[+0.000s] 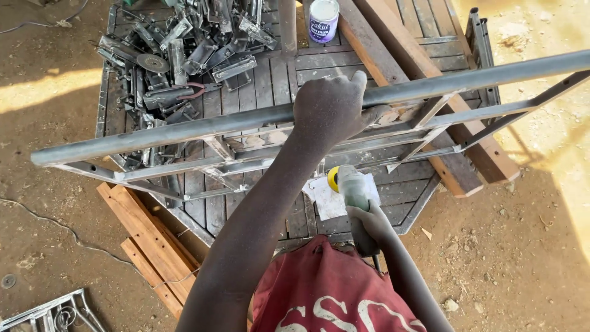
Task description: Using an angle grinder to smooth out weld joints on a metal frame structure.
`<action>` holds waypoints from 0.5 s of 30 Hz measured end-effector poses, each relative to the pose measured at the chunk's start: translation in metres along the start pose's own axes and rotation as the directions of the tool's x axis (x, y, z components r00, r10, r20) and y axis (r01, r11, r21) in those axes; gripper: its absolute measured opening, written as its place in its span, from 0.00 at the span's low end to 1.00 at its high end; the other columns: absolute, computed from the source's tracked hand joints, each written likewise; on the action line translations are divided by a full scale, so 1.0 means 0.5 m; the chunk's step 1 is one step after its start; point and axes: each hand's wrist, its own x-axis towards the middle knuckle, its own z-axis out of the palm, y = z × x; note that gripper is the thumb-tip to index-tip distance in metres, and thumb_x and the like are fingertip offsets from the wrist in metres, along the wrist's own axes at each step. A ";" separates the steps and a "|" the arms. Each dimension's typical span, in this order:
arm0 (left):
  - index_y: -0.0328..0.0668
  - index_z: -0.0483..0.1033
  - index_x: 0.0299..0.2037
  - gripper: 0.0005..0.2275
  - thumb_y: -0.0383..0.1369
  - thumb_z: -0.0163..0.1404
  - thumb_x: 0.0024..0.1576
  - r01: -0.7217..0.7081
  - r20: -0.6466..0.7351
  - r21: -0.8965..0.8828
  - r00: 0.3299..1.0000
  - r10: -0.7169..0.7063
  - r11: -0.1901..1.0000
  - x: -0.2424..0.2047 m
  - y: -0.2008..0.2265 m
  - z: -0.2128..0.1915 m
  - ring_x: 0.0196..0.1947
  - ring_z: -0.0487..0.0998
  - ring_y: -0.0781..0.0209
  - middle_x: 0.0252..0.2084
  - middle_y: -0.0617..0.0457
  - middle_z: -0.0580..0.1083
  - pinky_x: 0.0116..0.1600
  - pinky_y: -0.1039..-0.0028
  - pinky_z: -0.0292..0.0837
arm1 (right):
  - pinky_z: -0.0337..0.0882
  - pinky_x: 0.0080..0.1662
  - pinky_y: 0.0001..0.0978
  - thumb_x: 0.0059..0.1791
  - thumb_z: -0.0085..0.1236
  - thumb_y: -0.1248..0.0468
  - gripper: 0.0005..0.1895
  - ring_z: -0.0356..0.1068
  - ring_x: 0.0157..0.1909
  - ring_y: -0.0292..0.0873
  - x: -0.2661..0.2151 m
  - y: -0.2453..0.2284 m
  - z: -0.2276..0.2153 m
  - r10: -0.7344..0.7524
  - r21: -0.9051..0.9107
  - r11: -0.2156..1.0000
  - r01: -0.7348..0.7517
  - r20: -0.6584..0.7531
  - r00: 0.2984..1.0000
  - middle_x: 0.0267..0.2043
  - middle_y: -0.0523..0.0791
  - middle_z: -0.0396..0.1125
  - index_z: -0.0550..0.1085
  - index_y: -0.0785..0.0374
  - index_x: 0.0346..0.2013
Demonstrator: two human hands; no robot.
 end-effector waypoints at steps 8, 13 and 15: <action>0.46 0.74 0.31 0.08 0.39 0.54 0.50 0.048 0.027 0.001 0.998 -0.048 0.999 -0.008 0.014 -0.019 0.25 0.83 0.44 0.20 0.47 0.75 0.29 0.56 0.80 | 0.65 0.56 0.64 0.46 0.65 0.43 0.38 0.65 0.60 0.65 0.085 0.037 -0.081 0.035 0.260 0.966 0.006 -0.153 0.988 0.52 0.62 0.66 0.65 0.66 0.59; 0.49 0.73 0.30 0.06 0.38 0.53 0.51 0.083 0.056 0.047 0.995 -0.086 0.995 0.001 0.016 -0.031 0.25 0.83 0.47 0.20 0.49 0.75 0.29 0.59 0.80 | 0.63 0.58 0.66 0.45 0.65 0.43 0.40 0.64 0.62 0.67 0.075 0.065 -0.125 0.069 0.286 0.958 -0.020 -0.162 0.984 0.55 0.64 0.65 0.65 0.68 0.60; 0.48 0.72 0.29 0.05 0.38 0.52 0.52 0.102 0.081 0.060 0.991 -0.107 0.993 0.004 0.016 -0.030 0.25 0.83 0.47 0.19 0.49 0.75 0.29 0.60 0.80 | 0.63 0.59 0.67 0.45 0.65 0.42 0.42 0.63 0.63 0.68 0.063 0.068 -0.138 0.075 0.285 0.958 -0.029 -0.150 0.986 0.56 0.65 0.65 0.65 0.67 0.62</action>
